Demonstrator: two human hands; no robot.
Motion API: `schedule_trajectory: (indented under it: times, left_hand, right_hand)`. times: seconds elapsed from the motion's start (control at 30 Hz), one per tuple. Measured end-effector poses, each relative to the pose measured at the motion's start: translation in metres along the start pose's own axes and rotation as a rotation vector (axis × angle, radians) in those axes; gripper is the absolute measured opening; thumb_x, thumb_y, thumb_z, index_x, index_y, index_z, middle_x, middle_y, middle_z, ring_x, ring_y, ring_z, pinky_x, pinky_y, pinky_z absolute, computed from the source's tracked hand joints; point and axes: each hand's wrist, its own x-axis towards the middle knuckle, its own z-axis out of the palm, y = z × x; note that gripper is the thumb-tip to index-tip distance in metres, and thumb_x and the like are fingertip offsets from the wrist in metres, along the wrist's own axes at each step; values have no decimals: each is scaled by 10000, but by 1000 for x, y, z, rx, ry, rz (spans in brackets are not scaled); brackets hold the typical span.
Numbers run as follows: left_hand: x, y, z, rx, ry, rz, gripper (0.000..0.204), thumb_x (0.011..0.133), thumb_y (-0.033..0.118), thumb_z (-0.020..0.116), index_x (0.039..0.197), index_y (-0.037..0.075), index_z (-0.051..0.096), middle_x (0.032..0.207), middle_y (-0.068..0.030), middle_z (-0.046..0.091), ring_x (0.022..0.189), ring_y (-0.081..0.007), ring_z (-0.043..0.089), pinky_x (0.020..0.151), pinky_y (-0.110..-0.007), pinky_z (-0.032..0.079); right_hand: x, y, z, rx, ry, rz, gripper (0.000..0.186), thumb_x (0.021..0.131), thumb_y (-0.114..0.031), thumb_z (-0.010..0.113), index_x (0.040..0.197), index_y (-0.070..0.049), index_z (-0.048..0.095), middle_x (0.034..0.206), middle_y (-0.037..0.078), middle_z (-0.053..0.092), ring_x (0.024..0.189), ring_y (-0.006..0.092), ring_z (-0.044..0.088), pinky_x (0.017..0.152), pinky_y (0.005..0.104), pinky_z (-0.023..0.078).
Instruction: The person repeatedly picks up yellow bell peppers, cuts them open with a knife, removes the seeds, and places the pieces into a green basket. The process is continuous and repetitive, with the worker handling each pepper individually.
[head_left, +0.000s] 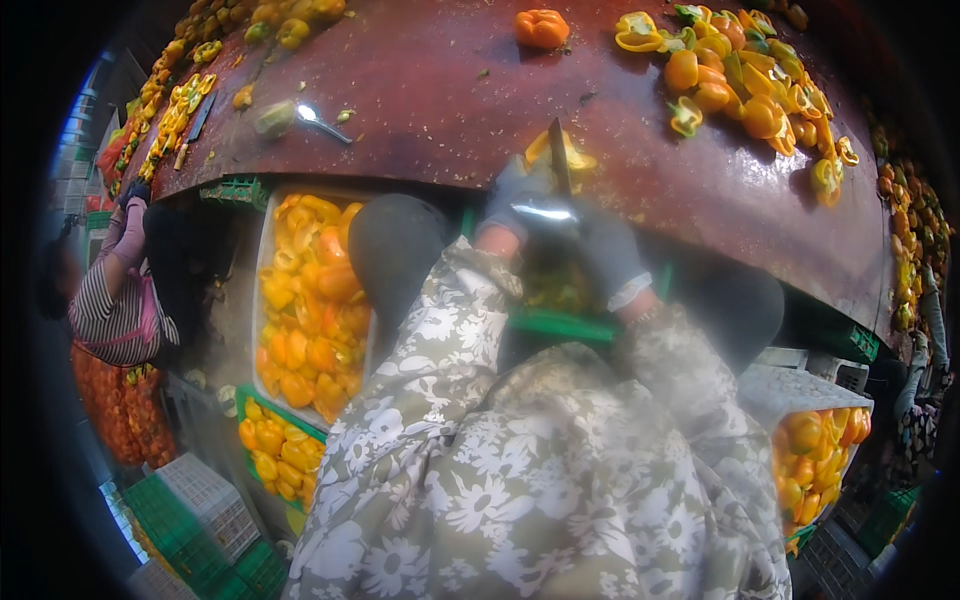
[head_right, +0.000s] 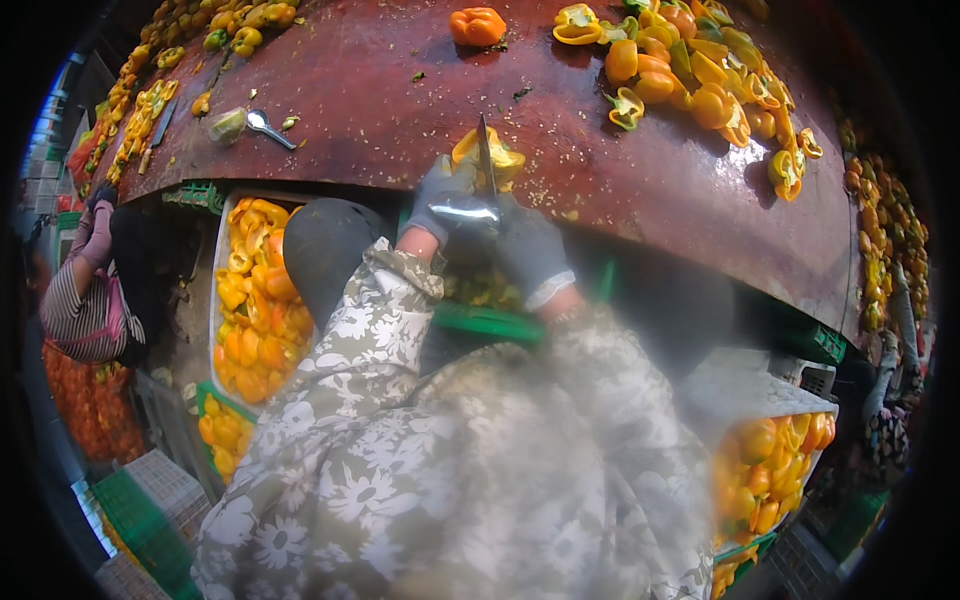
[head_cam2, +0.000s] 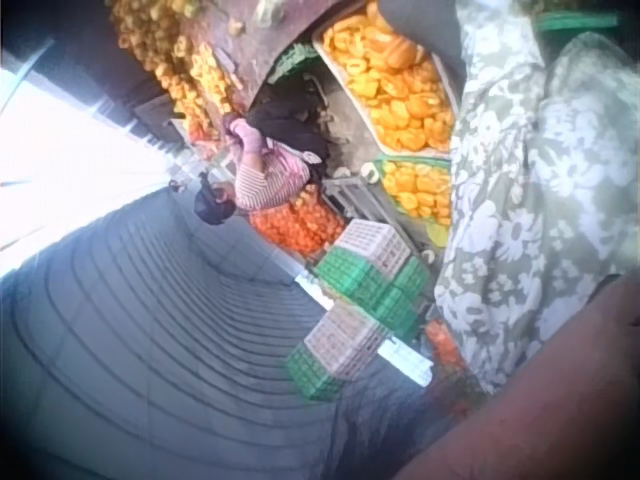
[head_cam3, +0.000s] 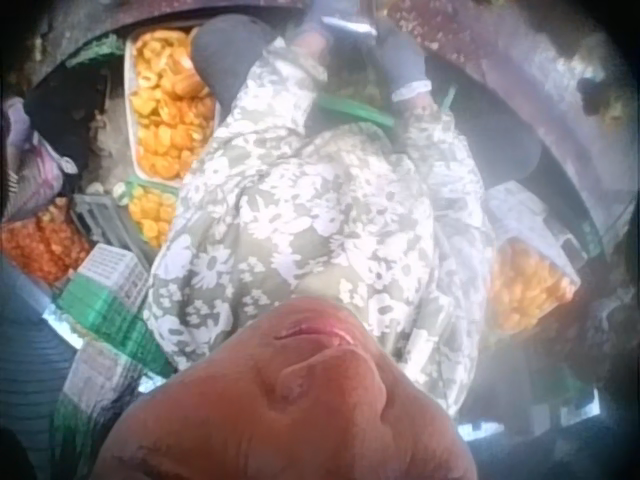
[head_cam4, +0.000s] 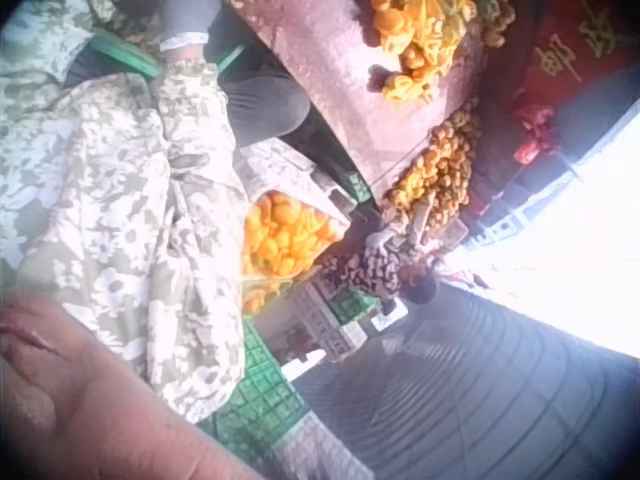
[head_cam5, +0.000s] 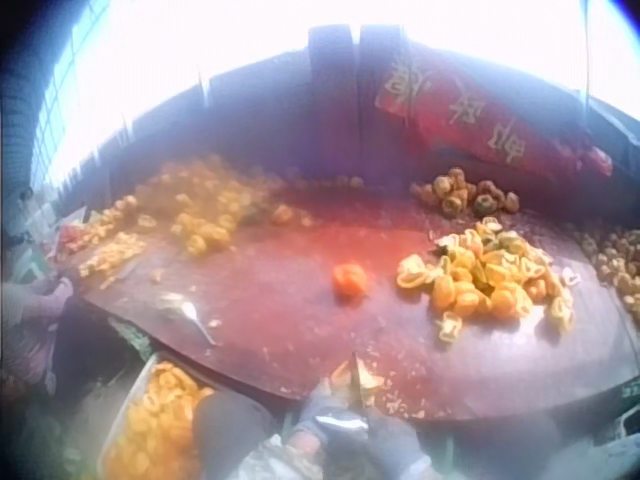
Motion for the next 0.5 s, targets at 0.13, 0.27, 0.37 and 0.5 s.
schedule_trajectory:
  times: [0.13,0.27,0.37,0.5]
  left_hand:
    - [19,-24,2,-295,-134,-127,277,998,325,584,1092,65,574,858,-54,651,618,-134,606,482,-293,466]
    - [13,-8,-14,-675,-182,-356,352,1006,432,545,1109,95,561,749,-46,615,549,-131,563,410,-280,382]
    - [-2,-5,-35,-841,-247,-221,413,1008,467,529,1153,82,568,788,-76,648,591,-161,612,451,-295,452]
    - [-61,46,-92,-956,-30,-11,479,1014,456,528,1262,47,549,975,-141,692,796,-239,691,652,-337,567]
  right_hand:
    - [18,27,9,186,34,46,354,944,-351,586,1129,-54,635,939,224,696,937,429,654,821,507,501]
    - [36,132,8,322,14,-150,353,955,-339,586,1152,-70,704,927,124,713,880,267,668,803,393,517]
    - [43,122,6,682,-74,-18,351,973,-291,573,1221,-72,691,967,71,711,911,173,649,830,329,516]
    - [17,90,-44,579,-144,79,402,1027,-231,538,1377,-37,562,1252,75,647,1094,199,626,916,334,509]
